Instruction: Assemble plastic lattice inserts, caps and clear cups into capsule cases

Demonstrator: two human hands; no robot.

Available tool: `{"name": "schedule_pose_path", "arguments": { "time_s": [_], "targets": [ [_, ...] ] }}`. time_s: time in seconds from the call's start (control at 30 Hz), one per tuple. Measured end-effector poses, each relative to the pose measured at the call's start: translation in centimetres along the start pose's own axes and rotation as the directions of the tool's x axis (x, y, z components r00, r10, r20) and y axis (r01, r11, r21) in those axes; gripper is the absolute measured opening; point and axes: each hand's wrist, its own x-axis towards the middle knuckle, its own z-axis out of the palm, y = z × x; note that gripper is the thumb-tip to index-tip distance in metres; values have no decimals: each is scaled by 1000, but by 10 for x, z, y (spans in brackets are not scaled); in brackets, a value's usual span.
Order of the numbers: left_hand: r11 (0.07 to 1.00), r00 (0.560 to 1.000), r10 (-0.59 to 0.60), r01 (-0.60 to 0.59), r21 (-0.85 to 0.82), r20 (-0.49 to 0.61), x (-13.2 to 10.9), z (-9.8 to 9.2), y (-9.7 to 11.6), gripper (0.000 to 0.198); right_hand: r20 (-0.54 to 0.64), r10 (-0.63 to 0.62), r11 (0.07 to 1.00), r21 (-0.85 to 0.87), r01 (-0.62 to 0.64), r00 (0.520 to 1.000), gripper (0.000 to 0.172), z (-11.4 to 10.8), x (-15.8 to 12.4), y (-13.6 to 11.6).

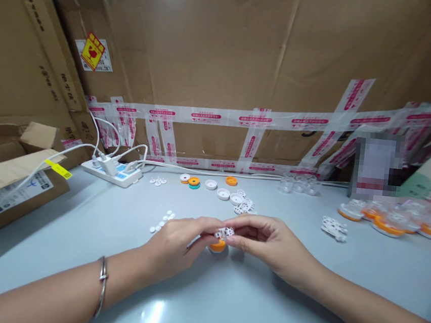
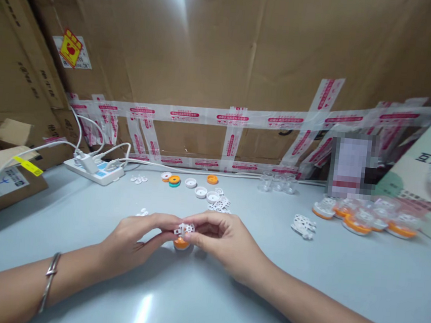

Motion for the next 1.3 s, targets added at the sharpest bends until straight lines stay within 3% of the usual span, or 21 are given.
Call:
{"name": "schedule_pose_path", "arguments": {
  "time_s": [0.47,0.87,1.1,1.3],
  "targets": [
    [1000,1000,-16,16,24,-15,-1,0,0,16,-10,-122,986,-115,120,992,22,1,-3,-4],
    [1000,1000,-6,6,27,-21,-1,0,1,14,-13,-57,995,-82,56,998,27,3,-4,-5],
    [999,999,6,-5,39,-31,-1,-1,1,13,13,43,999,-20,-43,999,31,2,-4,-4],
    [999,998,20,-17,47,-64,-1,-1,2,11,-32,58,998,-18,-58,998,23,1,-1,-4]
  ]
}}
